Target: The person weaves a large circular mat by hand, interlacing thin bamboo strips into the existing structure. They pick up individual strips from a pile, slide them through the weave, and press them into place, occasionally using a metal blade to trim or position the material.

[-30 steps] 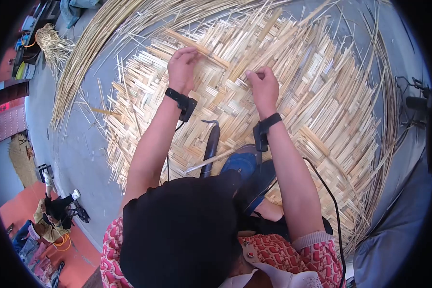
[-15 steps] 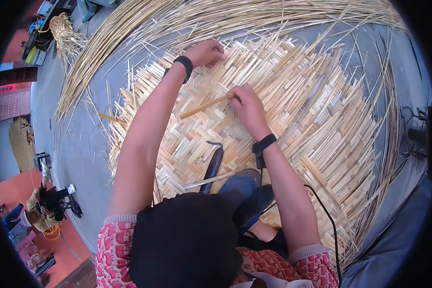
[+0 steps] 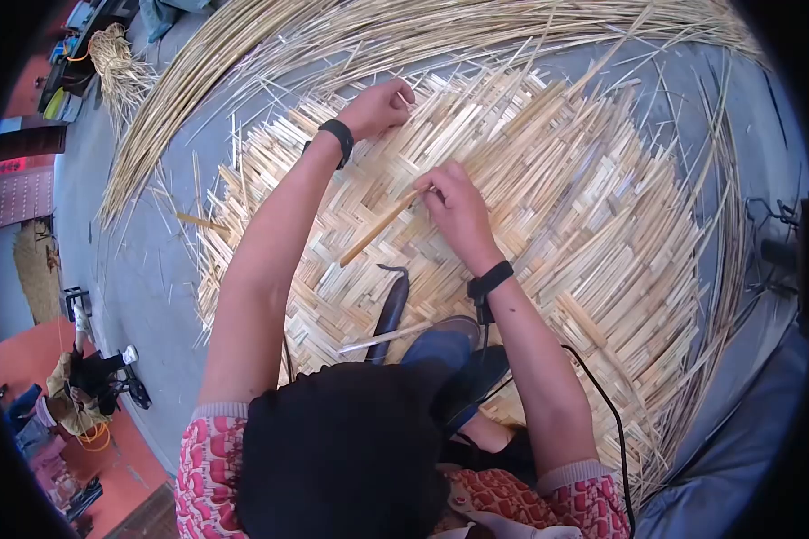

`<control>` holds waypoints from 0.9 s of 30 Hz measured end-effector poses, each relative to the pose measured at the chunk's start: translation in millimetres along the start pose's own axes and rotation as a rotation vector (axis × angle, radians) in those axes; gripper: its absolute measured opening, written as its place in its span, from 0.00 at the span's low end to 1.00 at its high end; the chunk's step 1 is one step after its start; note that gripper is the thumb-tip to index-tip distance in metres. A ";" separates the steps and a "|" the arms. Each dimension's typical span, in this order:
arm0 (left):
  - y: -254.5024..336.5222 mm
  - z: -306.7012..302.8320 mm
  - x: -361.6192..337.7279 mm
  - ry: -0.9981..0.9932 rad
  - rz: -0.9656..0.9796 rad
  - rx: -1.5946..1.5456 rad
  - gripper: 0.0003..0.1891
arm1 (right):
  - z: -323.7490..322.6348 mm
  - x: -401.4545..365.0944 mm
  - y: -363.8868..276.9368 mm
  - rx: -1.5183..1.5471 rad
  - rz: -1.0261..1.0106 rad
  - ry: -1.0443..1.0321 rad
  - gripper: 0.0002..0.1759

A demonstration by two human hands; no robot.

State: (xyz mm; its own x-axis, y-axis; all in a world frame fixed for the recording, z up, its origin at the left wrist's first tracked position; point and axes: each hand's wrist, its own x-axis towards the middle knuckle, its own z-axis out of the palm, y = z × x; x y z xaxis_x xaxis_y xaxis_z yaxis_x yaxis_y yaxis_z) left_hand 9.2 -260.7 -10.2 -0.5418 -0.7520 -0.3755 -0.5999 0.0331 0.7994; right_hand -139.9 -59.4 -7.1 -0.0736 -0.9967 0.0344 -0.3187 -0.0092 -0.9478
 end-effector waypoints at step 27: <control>-16.0 -14.1 -9.5 -0.055 0.061 0.179 0.24 | -3.5 72.6 -14.0 0.227 0.399 0.019 0.23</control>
State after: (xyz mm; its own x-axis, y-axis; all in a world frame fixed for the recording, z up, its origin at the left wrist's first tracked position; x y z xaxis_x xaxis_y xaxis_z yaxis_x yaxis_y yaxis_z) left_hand 32.2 -263.4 -12.8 -0.6088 -0.7081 -0.3577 -0.6571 0.1975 0.7274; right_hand -144.1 -131.4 9.7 -0.1664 -0.9241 -0.3439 -0.0465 0.3558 -0.9334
